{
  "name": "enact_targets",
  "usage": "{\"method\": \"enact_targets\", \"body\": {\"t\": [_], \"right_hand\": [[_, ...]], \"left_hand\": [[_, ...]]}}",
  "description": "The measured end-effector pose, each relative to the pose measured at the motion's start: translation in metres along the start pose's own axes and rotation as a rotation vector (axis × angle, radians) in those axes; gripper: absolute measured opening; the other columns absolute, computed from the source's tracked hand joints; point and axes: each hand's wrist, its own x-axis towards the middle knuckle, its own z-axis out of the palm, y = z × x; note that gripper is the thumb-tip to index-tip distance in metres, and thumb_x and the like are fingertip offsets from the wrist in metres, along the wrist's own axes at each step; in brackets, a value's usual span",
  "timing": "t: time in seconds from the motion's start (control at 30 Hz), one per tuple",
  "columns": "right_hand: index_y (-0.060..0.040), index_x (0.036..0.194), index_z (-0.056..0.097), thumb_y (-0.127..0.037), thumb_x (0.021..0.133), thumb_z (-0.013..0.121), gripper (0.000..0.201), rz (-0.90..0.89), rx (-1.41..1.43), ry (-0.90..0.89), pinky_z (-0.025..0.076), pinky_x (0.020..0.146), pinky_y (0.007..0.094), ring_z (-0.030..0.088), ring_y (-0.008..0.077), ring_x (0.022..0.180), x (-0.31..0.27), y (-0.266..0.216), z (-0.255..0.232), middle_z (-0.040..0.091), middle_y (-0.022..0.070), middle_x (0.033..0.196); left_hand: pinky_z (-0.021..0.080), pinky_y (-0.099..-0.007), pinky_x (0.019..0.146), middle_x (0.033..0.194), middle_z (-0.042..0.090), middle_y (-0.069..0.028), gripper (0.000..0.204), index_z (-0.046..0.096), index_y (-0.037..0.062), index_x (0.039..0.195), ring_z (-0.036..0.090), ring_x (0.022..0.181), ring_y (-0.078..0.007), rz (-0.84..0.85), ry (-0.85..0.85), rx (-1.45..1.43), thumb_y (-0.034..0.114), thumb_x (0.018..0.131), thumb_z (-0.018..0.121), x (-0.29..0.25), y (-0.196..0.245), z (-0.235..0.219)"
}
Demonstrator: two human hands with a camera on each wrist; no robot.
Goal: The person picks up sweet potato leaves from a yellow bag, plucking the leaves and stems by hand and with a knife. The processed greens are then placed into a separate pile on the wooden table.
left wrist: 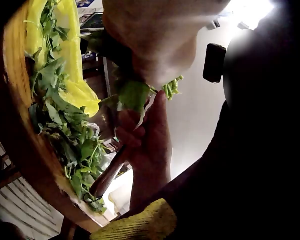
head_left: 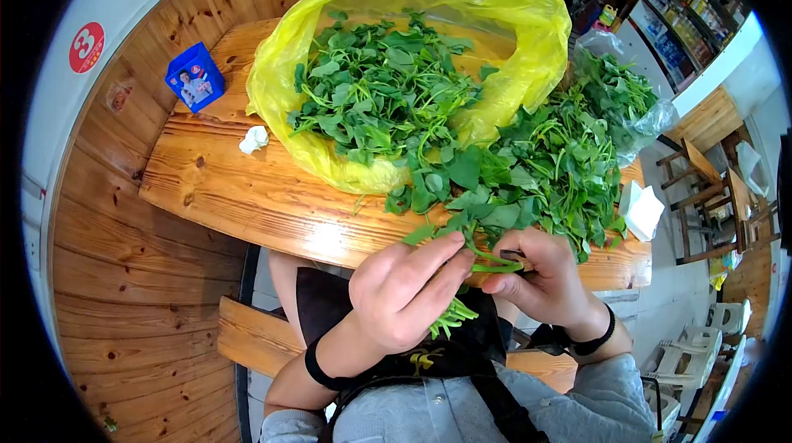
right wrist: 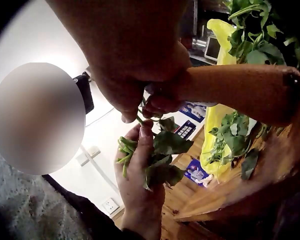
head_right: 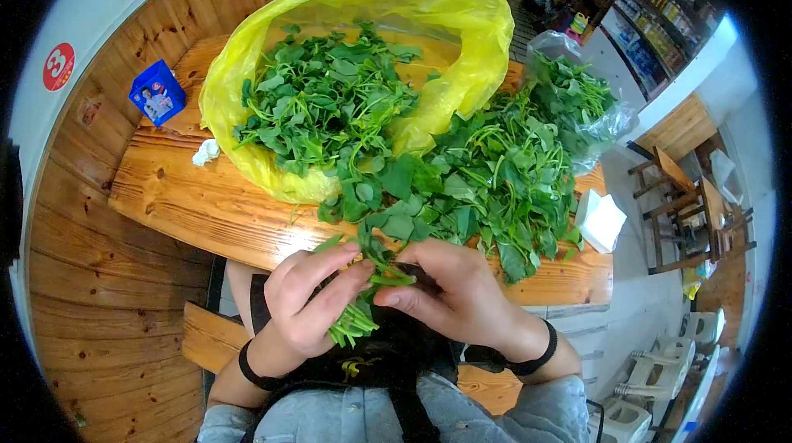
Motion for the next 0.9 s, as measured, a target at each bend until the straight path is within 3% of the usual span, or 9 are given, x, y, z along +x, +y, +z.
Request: {"method": "enact_targets", "body": {"t": [0.2, 0.33, 0.43, 0.57, 0.67, 0.73, 0.8, 0.9], "right_hand": [[-0.0025, 0.091, 0.06, -0.023, 0.085, 0.073, 0.025, -0.006, 0.04, -0.025, 0.042, 0.052, 0.0315, 0.053, 0.025, 0.056, 0.001, -0.004, 0.003, 0.056, 0.0109, 0.069], [-0.0021, 0.088, 0.06, -0.021, 0.091, 0.065, 0.02, 0.081, 0.165, -0.171, 0.042, 0.052, 0.032, 0.053, 0.0265, 0.056, -0.001, -0.006, 0.0, 0.055, 0.0117, 0.066], [-0.0023, 0.083, 0.058, -0.025, 0.096, 0.058, 0.026, 0.088, 0.298, -0.232, 0.04, 0.051, 0.0301, 0.052, 0.0204, 0.053, -0.002, -0.007, 0.006, 0.052, 0.0085, 0.061], [-0.0041, 0.074, 0.052, -0.033, 0.102, 0.044, 0.041, 0.29, 0.591, -0.385, 0.034, 0.046, 0.0235, 0.045, 0.0065, 0.05, -0.009, -0.003, 0.017, 0.047, -0.002, 0.057], [-0.0054, 0.072, 0.051, -0.038, 0.103, 0.041, 0.046, 0.484, 0.792, -0.613, 0.032, 0.044, 0.021, 0.042, 0.0057, 0.048, -0.014, 0.009, 0.017, 0.046, -0.0031, 0.057], [-0.0068, 0.07, 0.05, -0.041, 0.102, 0.04, 0.049, 0.505, 0.821, -0.719, 0.03, 0.043, 0.0201, 0.04, 0.0046, 0.047, -0.014, 0.01, 0.017, 0.044, -0.0037, 0.056], [-0.0073, 0.07, 0.051, -0.041, 0.102, 0.04, 0.048, 0.544, 0.798, -0.801, 0.031, 0.043, 0.0201, 0.04, 0.0048, 0.047, -0.009, 0.012, 0.013, 0.044, -0.0035, 0.056], [-0.0075, 0.071, 0.051, -0.044, 0.101, 0.041, 0.048, 0.403, 0.737, -0.941, 0.037, 0.046, 0.0239, 0.049, 0.0103, 0.048, 0.004, 0.004, -0.012, 0.046, -0.0007, 0.055]], "left_hand": [[0.047, -0.0257, 0.055, 0.102, 0.067, -0.0081, 0.024, 0.068, 0.0033, 0.091, 0.056, 0.064, -0.0179, -0.065, -0.098, -0.144, 0.008, 0.068, 0.073, 0.002, 0.001, -0.007], [0.049, -0.033, 0.057, 0.092, 0.066, -0.0093, 0.02, 0.062, 0.0031, 0.091, 0.061, 0.067, -0.0251, -0.191, -0.106, -0.522, 0.006, 0.074, 0.072, -0.005, 0.0, -0.001], [0.048, -0.0359, 0.057, 0.081, 0.062, -0.0089, 0.019, 0.06, 0.0034, 0.09, 0.061, 0.067, -0.0281, -0.232, -0.121, -0.591, 0.004, 0.075, 0.071, -0.011, 0.005, -0.004], [0.047, -0.0328, 0.054, 0.081, 0.062, -0.0068, 0.021, 0.062, 0.0057, 0.09, 0.059, 0.064, -0.0238, -0.13, -0.171, -0.435, 0.008, 0.071, 0.071, -0.024, 0.002, -0.007], [0.045, -0.0303, 0.052, 0.081, 0.062, -0.0043, 0.022, 0.064, 0.0076, 0.088, 0.056, 0.062, -0.0203, -0.014, -0.178, -0.197, 0.013, 0.068, 0.07, -0.033, 0.003, -0.015], [0.045, -0.0296, 0.052, 0.08, 0.061, -0.0044, 0.023, 0.065, 0.0076, 0.087, 0.054, 0.062, -0.0206, 0.105, -0.206, -0.053, 0.014, 0.066, 0.071, -0.029, 0.003, -0.024], [0.045, -0.0275, 0.053, 0.079, 0.059, -0.0016, 0.022, 0.066, 0.0102, 0.087, 0.053, 0.063, -0.017, 0.12, -0.196, 0.05, 0.015, 0.065, 0.069, -0.029, 0.003, -0.028], [0.044, -0.0252, 0.055, 0.079, 0.059, 0.0015, 0.022, 0.067, 0.0136, 0.088, 0.054, 0.068, -0.0136, 0.109, -0.185, 0.186, 0.017, 0.066, 0.068, -0.033, -0.009, -0.034]]}}
